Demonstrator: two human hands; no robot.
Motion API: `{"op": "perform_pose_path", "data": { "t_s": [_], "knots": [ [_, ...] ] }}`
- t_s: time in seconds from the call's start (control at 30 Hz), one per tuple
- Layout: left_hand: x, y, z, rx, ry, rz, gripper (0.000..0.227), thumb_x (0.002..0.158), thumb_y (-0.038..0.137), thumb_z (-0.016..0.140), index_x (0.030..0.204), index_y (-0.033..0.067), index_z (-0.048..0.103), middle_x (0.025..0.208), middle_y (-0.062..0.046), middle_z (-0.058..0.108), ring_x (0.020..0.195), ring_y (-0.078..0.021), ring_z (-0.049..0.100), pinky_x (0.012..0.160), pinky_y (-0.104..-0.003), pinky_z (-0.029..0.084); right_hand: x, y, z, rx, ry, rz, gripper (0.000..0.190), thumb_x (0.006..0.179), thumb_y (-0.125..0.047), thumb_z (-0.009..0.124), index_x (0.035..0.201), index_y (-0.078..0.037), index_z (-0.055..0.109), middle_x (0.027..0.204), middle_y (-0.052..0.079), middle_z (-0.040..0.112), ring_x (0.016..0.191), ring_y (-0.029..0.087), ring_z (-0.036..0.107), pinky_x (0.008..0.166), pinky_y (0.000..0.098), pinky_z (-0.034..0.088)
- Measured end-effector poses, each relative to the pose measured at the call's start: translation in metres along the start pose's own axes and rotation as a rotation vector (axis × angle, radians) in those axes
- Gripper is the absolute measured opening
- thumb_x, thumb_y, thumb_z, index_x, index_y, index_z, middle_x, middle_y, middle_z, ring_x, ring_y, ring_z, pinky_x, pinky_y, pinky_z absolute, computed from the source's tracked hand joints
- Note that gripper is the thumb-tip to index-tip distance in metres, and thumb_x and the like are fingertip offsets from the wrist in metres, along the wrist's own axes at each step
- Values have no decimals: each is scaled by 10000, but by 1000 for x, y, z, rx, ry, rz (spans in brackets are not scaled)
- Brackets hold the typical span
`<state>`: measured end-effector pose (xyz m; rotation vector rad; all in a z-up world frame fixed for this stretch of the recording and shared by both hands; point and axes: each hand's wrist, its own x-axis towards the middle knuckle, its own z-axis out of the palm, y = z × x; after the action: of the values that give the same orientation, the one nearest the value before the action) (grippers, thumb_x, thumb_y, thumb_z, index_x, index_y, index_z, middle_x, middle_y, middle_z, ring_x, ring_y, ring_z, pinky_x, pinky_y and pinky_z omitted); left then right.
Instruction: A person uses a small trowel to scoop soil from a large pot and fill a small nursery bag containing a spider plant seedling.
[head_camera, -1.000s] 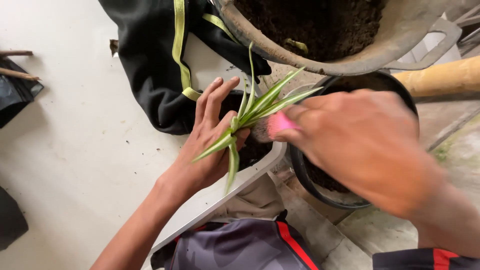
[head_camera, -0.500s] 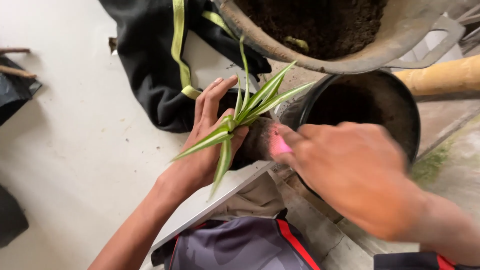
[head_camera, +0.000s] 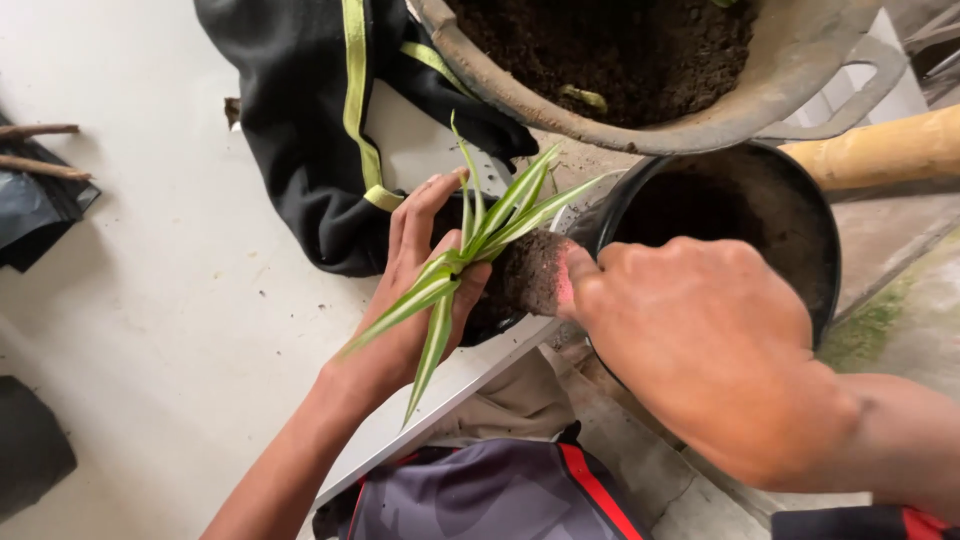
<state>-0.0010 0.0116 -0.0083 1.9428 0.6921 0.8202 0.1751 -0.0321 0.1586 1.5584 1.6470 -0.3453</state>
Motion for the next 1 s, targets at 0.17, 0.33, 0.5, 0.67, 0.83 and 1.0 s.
{"op": "perform_pose_path", "data": {
  "t_s": [0.17, 0.33, 0.5, 0.67, 0.83, 1.0],
  "knots": [
    [1, -1, 1, 63, 11, 25, 145, 1109, 146, 447, 1047, 17, 473, 1583, -231, 285, 1470, -469, 313, 1225, -637, 331, -9, -3, 9, -199, 342, 15, 297, 1108, -458, 412, 1123, -329, 679, 642, -97, 702, 491, 276, 785, 329, 407, 516],
    [0, -5, 2, 55, 61, 56, 129, 1067, 51, 518, 1096, 24, 395, 1565, -253, 315, 1431, -474, 380, 1188, -612, 383, -1, -5, 31, -199, 538, 35, 320, 1027, -514, 466, 1241, -391, 670, 595, -98, 668, 438, 249, 752, 317, 395, 479],
    [-8, -13, 8, 68, 83, 109, 244, 1095, 72, 494, 1280, 66, 335, 1550, -272, 328, 1457, -467, 402, 1234, -598, 393, 12, -7, 57, -156, 530, 7, 323, 1023, -572, 468, 1210, -352, 612, 621, -67, 631, 453, 233, 724, 344, 374, 479],
    [-2, 3, -5, -83, 36, -30, 218, 1107, 232, 412, 1180, 51, 512, 1568, -239, 285, 1486, -462, 408, 1193, -561, 390, 28, 0, 68, -14, 466, -23, 456, 992, -487, 475, 1425, -374, 561, 755, -48, 706, 532, 328, 751, 408, 470, 541],
    [-1, 10, -7, -80, 24, -114, 182, 1082, 247, 411, 1079, 84, 490, 1564, -181, 316, 1036, -374, 602, 898, -506, 494, 31, 3, 49, 119, 434, -31, 468, 1019, -573, 398, 1388, -356, 587, 783, -3, 723, 587, 404, 745, 453, 538, 545],
    [-2, 7, -10, -21, 33, -103, 318, 1092, 351, 371, 1249, 119, 520, 1582, -173, 319, 1306, -411, 594, 960, -529, 534, 36, 2, 41, 87, 466, -60, 399, 1025, -473, 454, 1365, -323, 598, 829, 2, 739, 605, 400, 744, 487, 530, 559]
  ]
}}
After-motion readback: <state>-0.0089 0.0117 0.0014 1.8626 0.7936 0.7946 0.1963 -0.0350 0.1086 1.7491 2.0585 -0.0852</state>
